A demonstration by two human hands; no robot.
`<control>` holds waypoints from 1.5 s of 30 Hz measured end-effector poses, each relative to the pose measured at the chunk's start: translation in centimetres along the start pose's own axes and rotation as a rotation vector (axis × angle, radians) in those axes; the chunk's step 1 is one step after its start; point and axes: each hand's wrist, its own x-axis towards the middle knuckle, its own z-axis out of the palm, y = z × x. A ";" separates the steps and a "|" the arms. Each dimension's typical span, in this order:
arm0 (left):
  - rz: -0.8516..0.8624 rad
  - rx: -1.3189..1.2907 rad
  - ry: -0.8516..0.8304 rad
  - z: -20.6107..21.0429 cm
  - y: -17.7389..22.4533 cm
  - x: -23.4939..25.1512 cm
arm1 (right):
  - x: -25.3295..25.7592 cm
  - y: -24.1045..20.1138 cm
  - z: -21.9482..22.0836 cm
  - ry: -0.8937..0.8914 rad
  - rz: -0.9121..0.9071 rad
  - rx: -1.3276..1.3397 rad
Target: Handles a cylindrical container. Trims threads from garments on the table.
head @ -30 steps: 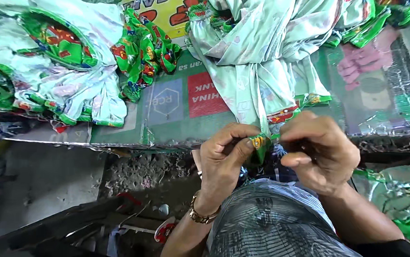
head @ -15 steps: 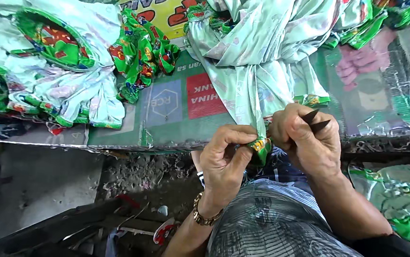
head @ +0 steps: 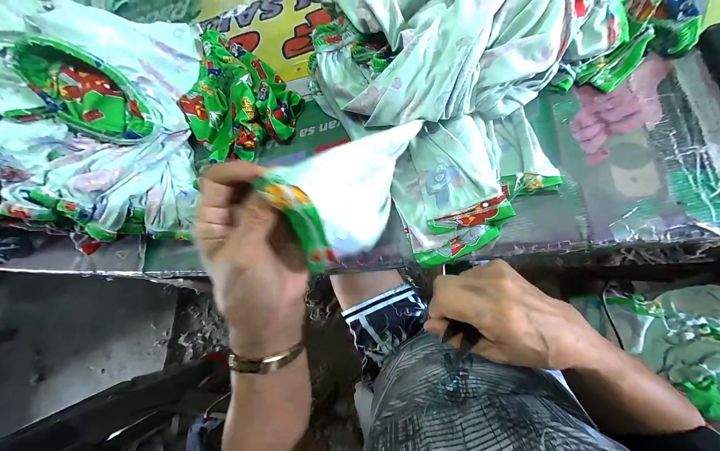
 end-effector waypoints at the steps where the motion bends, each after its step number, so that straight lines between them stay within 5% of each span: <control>1: 0.037 0.050 0.074 -0.9 0.2 0.7 | -0.4 -0.1 -0.1 -0.002 0.016 -0.004; 5: 0.357 0.371 0.107 -1.4 -0.6 1.6 | -1.6 0.1 -0.8 0.069 0.074 0.052; 11: 0.392 0.915 -0.672 9.5 -4.3 -0.8 | -2.2 0.4 -1.8 0.163 0.059 0.202; 13: 0.402 0.996 -0.723 10.2 -5.2 -0.7 | -2.6 0.4 -2.1 0.170 0.071 0.201; 22: -0.197 -0.159 -0.355 8.6 -4.0 -2.1 | -0.8 1.7 -2.8 0.674 0.300 0.016; 30: -0.402 -0.968 -0.242 7.6 -4.2 -4.8 | 1.1 2.5 -2.3 0.502 0.297 0.250; 34: -0.513 -1.120 -0.128 7.5 -4.9 -5.4 | 1.3 2.4 -2.2 0.462 0.282 0.334; 37: -0.491 -0.818 -0.044 7.5 -4.7 -5.8 | 1.2 2.3 -2.3 0.539 0.312 0.525; 39: -0.253 -0.273 -0.069 7.5 -4.8 -6.1 | 1.1 2.2 -2.6 0.603 0.322 0.544; 42: 0.200 0.568 -0.166 7.6 -4.7 -6.6 | 1.4 1.7 -3.1 0.560 0.253 0.256; 45: 0.363 0.795 -0.248 8.5 -4.3 -6.2 | 1.9 1.3 -2.7 0.479 0.150 -0.008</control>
